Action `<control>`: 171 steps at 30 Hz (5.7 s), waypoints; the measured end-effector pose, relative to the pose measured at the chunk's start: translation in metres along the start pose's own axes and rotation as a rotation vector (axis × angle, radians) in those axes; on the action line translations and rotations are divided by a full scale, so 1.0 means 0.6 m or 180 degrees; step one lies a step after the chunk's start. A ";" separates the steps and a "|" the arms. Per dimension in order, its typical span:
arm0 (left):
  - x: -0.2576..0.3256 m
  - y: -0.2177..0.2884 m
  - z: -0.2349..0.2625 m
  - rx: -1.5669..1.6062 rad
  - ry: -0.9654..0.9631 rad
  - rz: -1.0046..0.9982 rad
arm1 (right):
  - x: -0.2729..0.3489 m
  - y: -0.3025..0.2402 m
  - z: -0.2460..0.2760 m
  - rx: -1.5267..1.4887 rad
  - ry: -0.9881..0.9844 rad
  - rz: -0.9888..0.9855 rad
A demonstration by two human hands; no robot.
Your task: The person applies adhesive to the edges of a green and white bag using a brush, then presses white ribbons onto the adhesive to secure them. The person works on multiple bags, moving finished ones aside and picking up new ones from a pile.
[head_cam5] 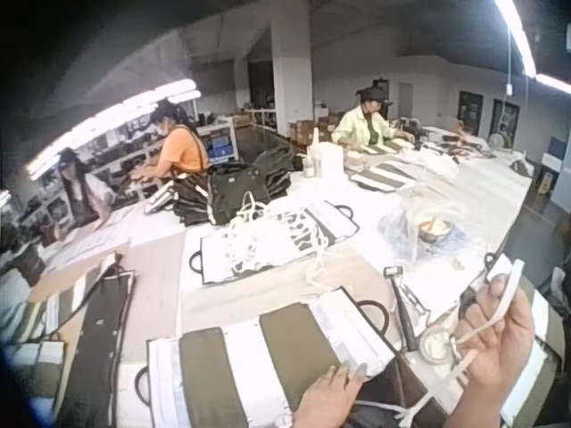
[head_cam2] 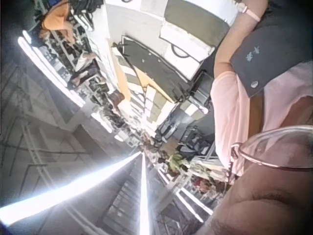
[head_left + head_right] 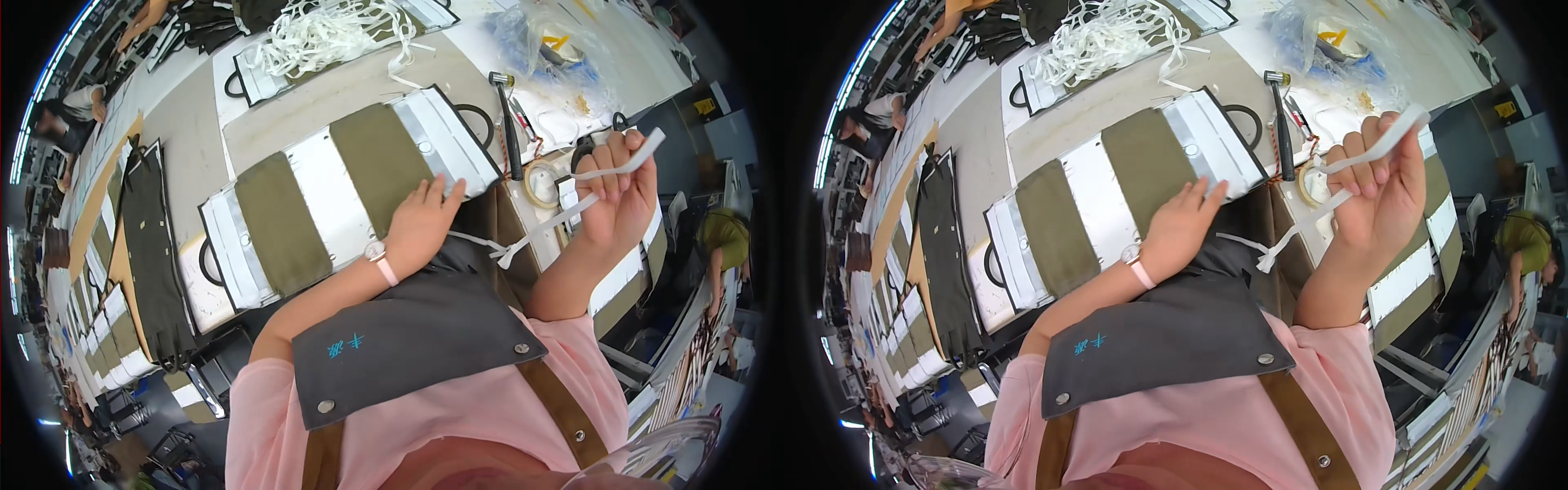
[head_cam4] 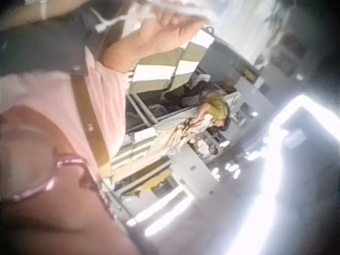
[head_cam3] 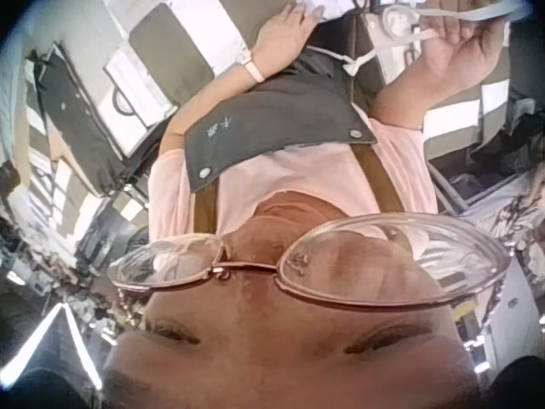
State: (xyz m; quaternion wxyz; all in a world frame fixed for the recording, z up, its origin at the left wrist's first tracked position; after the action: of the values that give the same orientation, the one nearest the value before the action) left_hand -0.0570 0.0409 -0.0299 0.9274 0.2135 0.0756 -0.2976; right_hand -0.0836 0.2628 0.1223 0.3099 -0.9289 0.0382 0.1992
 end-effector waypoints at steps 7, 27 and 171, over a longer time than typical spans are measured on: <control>-0.044 -0.027 0.093 0.3652 0.0132 0.0551 | 0.012 0.044 0.022 0.2145 0.0213 0.0068; 0.062 -0.142 0.327 0.5312 0.1561 0.1103 | -0.007 0.073 0.093 0.2932 -0.1854 -0.2903; 0.405 -0.383 0.191 0.1112 0.2972 0.3349 | 0.146 0.634 -0.160 0.4437 -0.4876 0.0501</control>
State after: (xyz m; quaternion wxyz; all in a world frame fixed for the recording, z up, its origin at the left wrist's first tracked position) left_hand 0.0076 -0.3042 -0.0725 0.7711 0.4715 0.3024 0.3025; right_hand -0.0437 -0.0956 -0.0555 0.7056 -0.1631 -0.0017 0.6896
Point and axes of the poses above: each hand's wrist, its own x-axis away from the middle knuckle, its own z-axis out of the back of the hand, y = z × x, the point moved 1 cm from there along -x, towards the middle knuckle, and after that the axes turned 7 degrees about x, right-handed, at the moved point
